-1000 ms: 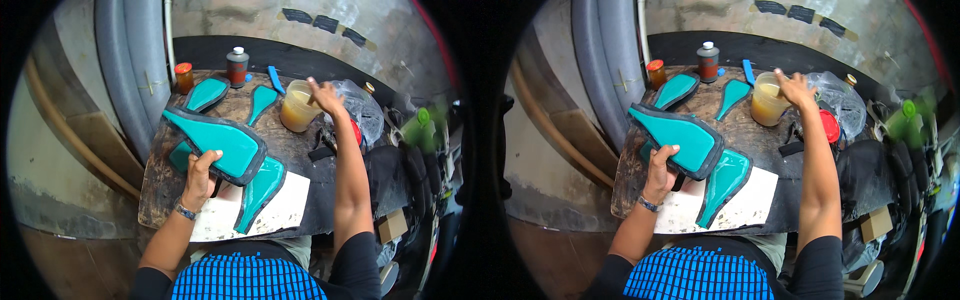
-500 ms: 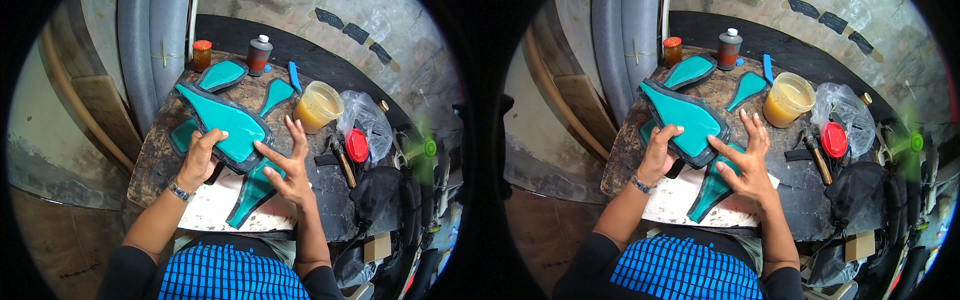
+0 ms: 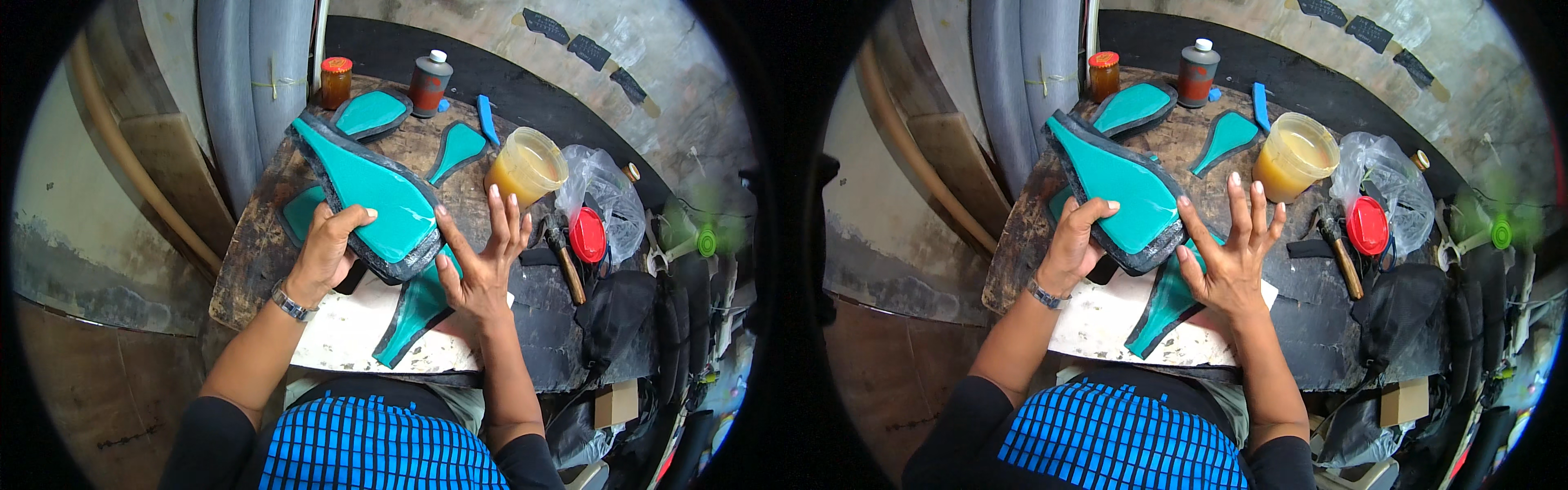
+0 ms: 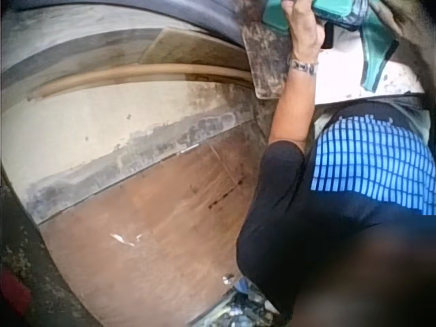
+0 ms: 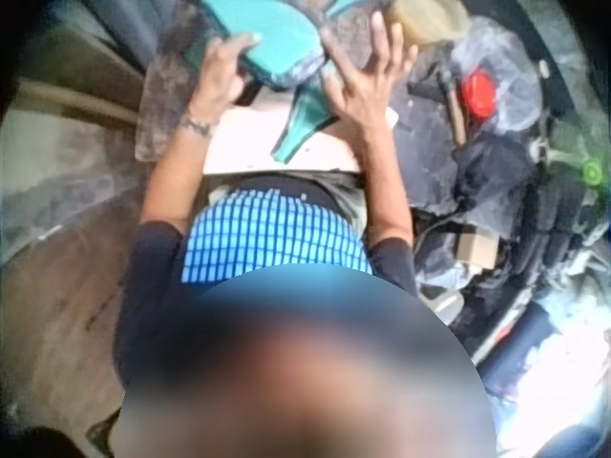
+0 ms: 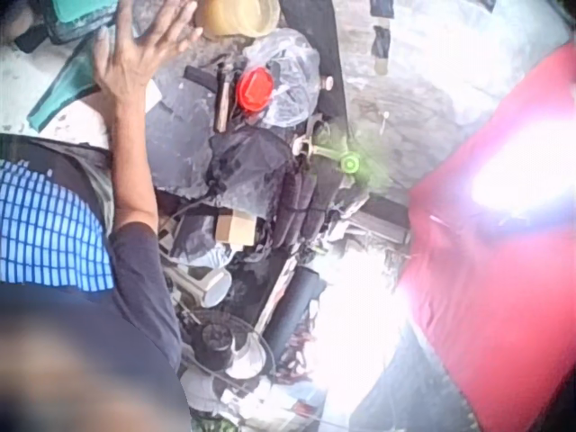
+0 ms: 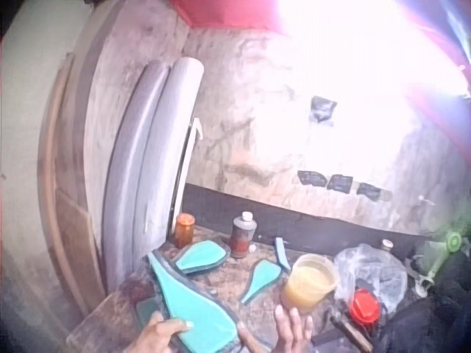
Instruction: The person applies a yellowish adhesive to the edges of teal shoe insoles using their fingers. They repeatedly dip fingers into a container of glue and spread it along the perimeter of each insole, handling several insoles one at a time.
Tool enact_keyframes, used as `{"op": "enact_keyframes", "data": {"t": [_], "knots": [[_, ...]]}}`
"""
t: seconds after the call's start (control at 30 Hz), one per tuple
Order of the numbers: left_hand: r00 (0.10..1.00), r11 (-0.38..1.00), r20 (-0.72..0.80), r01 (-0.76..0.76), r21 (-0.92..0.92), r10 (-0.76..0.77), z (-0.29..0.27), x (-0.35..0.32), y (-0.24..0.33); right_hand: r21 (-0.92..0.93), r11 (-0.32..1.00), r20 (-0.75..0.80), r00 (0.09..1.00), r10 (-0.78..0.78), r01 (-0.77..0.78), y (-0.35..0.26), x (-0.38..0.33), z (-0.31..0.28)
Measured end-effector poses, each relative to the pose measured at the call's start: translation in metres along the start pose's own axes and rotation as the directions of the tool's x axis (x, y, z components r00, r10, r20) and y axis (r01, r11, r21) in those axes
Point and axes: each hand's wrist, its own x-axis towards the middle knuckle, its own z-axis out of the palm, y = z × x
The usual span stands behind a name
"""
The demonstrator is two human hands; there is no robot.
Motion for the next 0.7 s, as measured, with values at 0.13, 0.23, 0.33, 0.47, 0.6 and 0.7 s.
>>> {"op": "enact_keyframes", "data": {"t": [0.13, 0.23, 0.33, 0.47, 0.6, 0.7], "knots": [[1.0, 0.999, 0.001, 0.012, 0.034, -0.012, 0.001, -0.001, -0.001, 0.05, 0.997, 0.048, 0.997, -0.061, 0.059, 0.003, -0.003, -0.001], [1.0, 1.0, -0.022, 0.003, -0.006, -0.003, 0.007, -0.002, -0.003, 0.091, 0.99, 0.077, 0.99, -0.119, 0.112, -0.003, -0.007, -0.004], [1.0, 1.0, -0.016, -0.014, -0.022, 0.014, 0.007, -0.002, -0.002, 0.126, 0.981, 0.088, 0.984, -0.157, 0.145, -0.011, -0.01, -0.004], [1.0, 0.999, -0.001, 0.002, -0.038, -0.002, 0.003, -0.001, -0.003, 0.137, 0.975, 0.09, 0.978, -0.19, 0.177, -0.022, -0.012, -0.001], [1.0, 1.0, 0.0, 0.018, 0.011, -0.018, 0.001, 0.002, -0.006, 0.16, 0.968, 0.118, 0.97, -0.211, 0.191, -0.028, -0.012, 0.0], [1.0, 0.999, -0.008, 0.019, 0.04, -0.018, 0.004, 0.003, -0.005, 0.303, 0.929, 0.1, 0.962, -0.254, 0.213, -0.018, -0.008, -0.005]]}}
